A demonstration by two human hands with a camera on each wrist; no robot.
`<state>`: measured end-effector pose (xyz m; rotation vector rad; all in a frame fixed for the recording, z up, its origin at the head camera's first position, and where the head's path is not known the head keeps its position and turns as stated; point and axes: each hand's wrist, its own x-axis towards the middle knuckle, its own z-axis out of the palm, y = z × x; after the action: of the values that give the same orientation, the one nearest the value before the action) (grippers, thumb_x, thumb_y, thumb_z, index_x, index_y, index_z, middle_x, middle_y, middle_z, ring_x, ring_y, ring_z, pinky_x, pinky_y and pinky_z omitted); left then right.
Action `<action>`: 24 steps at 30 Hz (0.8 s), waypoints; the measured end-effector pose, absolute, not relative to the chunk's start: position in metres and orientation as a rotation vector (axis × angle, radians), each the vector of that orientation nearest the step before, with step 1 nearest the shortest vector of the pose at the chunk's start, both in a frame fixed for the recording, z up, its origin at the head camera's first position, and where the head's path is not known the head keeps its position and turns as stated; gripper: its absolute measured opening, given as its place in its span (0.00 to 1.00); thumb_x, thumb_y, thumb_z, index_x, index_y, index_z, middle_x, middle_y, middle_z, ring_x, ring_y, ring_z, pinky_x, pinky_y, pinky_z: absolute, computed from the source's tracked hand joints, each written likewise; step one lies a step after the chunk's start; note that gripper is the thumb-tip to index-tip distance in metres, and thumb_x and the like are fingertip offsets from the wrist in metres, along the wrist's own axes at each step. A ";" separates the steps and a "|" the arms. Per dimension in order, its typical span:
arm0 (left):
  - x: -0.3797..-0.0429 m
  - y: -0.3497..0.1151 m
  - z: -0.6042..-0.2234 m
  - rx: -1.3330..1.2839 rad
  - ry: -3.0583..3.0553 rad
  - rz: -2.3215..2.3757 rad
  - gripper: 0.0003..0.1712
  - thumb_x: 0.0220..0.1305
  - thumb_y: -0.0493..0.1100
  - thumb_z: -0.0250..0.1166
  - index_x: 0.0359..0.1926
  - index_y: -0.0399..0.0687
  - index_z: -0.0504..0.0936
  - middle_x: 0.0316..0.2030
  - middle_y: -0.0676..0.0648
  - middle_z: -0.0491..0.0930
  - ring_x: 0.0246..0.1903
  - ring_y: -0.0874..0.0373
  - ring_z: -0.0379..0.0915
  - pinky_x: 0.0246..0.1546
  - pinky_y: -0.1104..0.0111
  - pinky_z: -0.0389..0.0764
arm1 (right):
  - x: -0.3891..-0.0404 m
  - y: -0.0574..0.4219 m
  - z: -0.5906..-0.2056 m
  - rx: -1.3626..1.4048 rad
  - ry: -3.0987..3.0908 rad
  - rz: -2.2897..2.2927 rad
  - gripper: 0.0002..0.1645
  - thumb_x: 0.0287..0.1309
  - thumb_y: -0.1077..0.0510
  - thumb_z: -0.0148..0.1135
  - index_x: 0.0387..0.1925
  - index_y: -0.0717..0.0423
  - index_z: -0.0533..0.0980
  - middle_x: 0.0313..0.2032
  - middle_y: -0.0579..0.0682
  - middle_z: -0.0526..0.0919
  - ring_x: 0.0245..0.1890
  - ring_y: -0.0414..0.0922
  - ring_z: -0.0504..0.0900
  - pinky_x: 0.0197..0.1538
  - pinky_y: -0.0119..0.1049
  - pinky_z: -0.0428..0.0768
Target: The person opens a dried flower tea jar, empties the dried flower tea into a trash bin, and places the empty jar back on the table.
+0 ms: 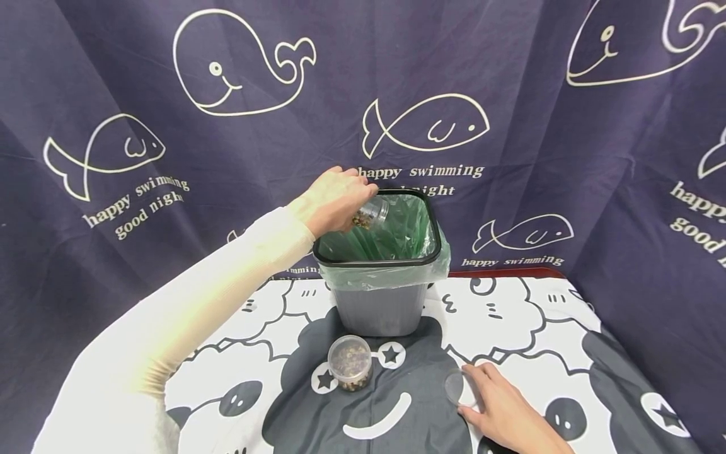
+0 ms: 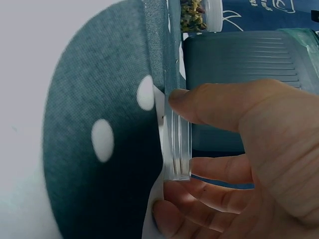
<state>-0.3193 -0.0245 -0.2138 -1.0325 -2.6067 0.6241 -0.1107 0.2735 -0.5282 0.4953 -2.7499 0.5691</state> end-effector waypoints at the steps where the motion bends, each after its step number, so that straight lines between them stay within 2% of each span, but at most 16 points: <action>1: -0.319 -0.024 -0.214 -1.034 -2.599 0.631 0.32 0.40 0.40 0.80 0.51 0.49 0.81 0.47 0.46 0.85 0.51 0.45 0.78 0.46 0.54 0.77 | -0.111 0.273 -0.528 0.495 -2.750 0.568 0.38 0.38 0.49 0.85 0.54 0.56 0.81 0.42 0.41 0.76 0.37 0.40 0.80 0.41 0.41 0.81; 6: -0.320 -0.025 -0.214 -1.039 -2.573 0.667 0.28 0.44 0.39 0.77 0.51 0.49 0.82 0.47 0.46 0.86 0.51 0.45 0.78 0.46 0.54 0.78 | -0.111 0.273 -0.528 0.493 -2.752 0.566 0.39 0.38 0.49 0.85 0.54 0.56 0.81 0.42 0.42 0.76 0.36 0.39 0.79 0.41 0.41 0.81; 14: -0.322 -0.023 -0.216 -1.061 -2.521 0.760 0.28 0.51 0.35 0.71 0.56 0.50 0.81 0.49 0.46 0.85 0.54 0.46 0.77 0.49 0.54 0.77 | -0.109 0.275 -0.528 0.486 -2.765 0.560 0.39 0.39 0.48 0.84 0.55 0.57 0.81 0.44 0.43 0.77 0.39 0.42 0.81 0.43 0.43 0.82; 24: -0.321 -0.024 -0.219 -1.109 -2.428 0.778 0.25 0.52 0.34 0.71 0.54 0.49 0.83 0.46 0.47 0.87 0.52 0.46 0.76 0.48 0.55 0.76 | -0.110 0.274 -0.525 0.475 -2.797 0.585 0.38 0.40 0.49 0.84 0.54 0.56 0.81 0.41 0.42 0.76 0.36 0.39 0.79 0.42 0.41 0.82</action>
<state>-0.3212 -0.0242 -0.2192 -1.1091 -2.4279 0.7782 -0.1105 0.2744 -0.5250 0.4749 -2.7974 0.5852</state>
